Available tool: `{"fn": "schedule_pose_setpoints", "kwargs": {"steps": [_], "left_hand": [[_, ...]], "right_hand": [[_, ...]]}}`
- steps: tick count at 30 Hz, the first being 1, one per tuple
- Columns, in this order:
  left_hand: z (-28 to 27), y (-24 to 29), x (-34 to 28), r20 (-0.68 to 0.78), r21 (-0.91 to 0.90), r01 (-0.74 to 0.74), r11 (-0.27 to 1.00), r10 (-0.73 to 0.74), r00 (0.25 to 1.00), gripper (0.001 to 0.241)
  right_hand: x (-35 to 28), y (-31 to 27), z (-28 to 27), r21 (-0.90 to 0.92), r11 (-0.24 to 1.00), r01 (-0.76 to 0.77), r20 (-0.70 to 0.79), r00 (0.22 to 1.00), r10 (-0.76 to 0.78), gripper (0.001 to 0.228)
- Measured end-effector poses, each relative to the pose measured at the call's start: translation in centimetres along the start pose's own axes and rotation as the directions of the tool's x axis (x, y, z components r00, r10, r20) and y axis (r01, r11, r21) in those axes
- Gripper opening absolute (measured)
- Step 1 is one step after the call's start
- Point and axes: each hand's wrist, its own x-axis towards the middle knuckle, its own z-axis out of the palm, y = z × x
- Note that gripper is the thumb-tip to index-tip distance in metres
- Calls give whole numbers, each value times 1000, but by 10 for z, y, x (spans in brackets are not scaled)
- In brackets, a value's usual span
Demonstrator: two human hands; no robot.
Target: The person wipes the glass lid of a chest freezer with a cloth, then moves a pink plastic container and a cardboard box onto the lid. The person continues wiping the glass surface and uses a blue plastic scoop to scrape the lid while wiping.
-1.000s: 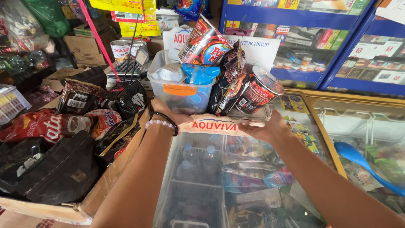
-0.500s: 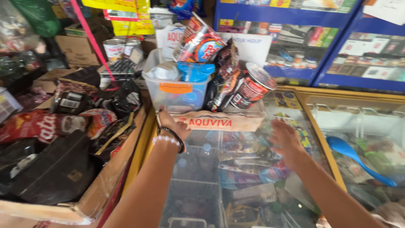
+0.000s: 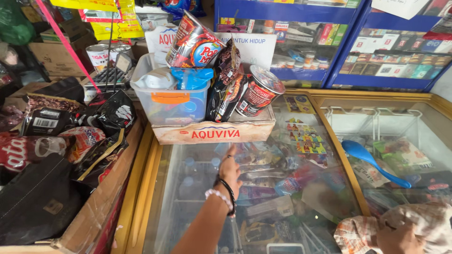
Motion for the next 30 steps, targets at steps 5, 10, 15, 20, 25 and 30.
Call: {"fn": "schedule_pose_setpoints", "kwargs": {"steps": [5,10,15,20,25,30], "left_hand": [[18,-28,-7,62,200,-195,960,186,981,85],[34,-59,-30,129,440,-339,831,315,940,90],[50,-89,-65,284,634,-455,626,360,889,86],[50,-115,-84,541,604,-712,357,473,696,80],[33,-125,-80,612,673,-737,67,509,605,71],[10,-111,-66,639,632,-763,-135,647,415,58]], "right_hand": [[7,-1,-1,56,998,-11,33,999,9,103],[-4,-14,-20,153,988,8,39,999,-14,105],[-41,-36,-43,238,971,28,222,972,-83,106],[-103,-105,-58,407,912,44,353,914,-202,95],[-165,-193,-89,311,949,47,591,772,-232,77],[-191,-251,-114,672,721,168,565,512,-646,73]]}}
